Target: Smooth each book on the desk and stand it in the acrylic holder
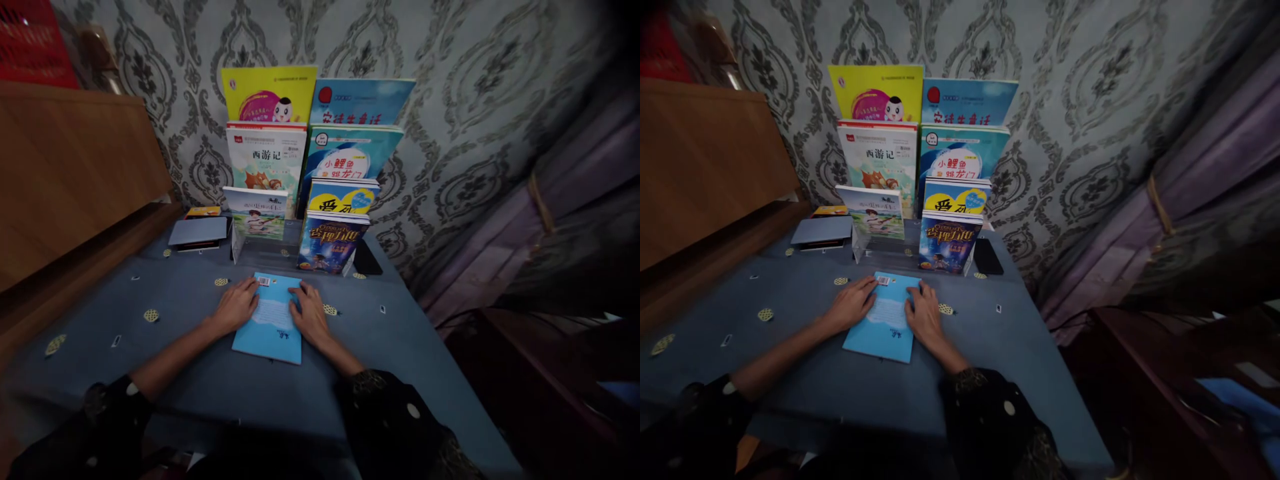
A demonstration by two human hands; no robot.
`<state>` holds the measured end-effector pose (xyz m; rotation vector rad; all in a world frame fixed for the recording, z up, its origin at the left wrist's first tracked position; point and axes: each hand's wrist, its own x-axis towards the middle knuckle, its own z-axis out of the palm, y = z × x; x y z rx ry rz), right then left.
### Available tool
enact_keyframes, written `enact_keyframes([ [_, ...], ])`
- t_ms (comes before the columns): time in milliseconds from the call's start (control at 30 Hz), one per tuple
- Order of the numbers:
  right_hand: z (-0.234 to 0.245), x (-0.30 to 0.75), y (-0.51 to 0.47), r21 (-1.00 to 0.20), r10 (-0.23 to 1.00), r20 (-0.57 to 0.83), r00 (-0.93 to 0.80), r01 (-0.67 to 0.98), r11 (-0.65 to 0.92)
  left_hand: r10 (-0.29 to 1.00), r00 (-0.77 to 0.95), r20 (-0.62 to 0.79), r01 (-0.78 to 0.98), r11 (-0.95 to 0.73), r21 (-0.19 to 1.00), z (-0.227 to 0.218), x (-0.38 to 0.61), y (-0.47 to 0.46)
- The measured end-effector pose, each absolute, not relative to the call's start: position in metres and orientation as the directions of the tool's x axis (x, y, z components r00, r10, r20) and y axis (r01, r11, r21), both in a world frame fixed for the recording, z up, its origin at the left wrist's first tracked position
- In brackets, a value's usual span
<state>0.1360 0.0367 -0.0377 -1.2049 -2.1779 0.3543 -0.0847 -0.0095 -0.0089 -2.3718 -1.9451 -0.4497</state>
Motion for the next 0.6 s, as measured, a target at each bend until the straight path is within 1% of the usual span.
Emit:
enact_keyframes([
  [133, -0.038, 0.132, 0.045, -0.495, 0.836, 0.382, -0.394, 0.676, 0.546, 0.956, 0.141, 0.257, 0.967, -0.189, 0.171, -0.018, -0.083, 0.012],
  [267, -0.038, 0.137, 0.051, -0.512, 0.824, 0.38, -0.419, 0.647, 0.565, 0.944, 0.143, 0.298, 0.968, -0.197, 0.158, -0.025, -0.083, 0.017],
  [467, -0.037, 0.142, 0.054, -0.548, 0.817, 0.355, -0.455, 0.607, 0.576, 0.917, 0.162, 0.366, 0.966, -0.223, 0.13, -0.022, -0.081, 0.013],
  [600, -0.038, 0.14, 0.052, -0.533, 0.812, 0.369, -0.451, 0.614, 0.583, 0.926, 0.142, 0.35, 0.972, -0.196, 0.126, -0.022, -0.079, 0.012],
])
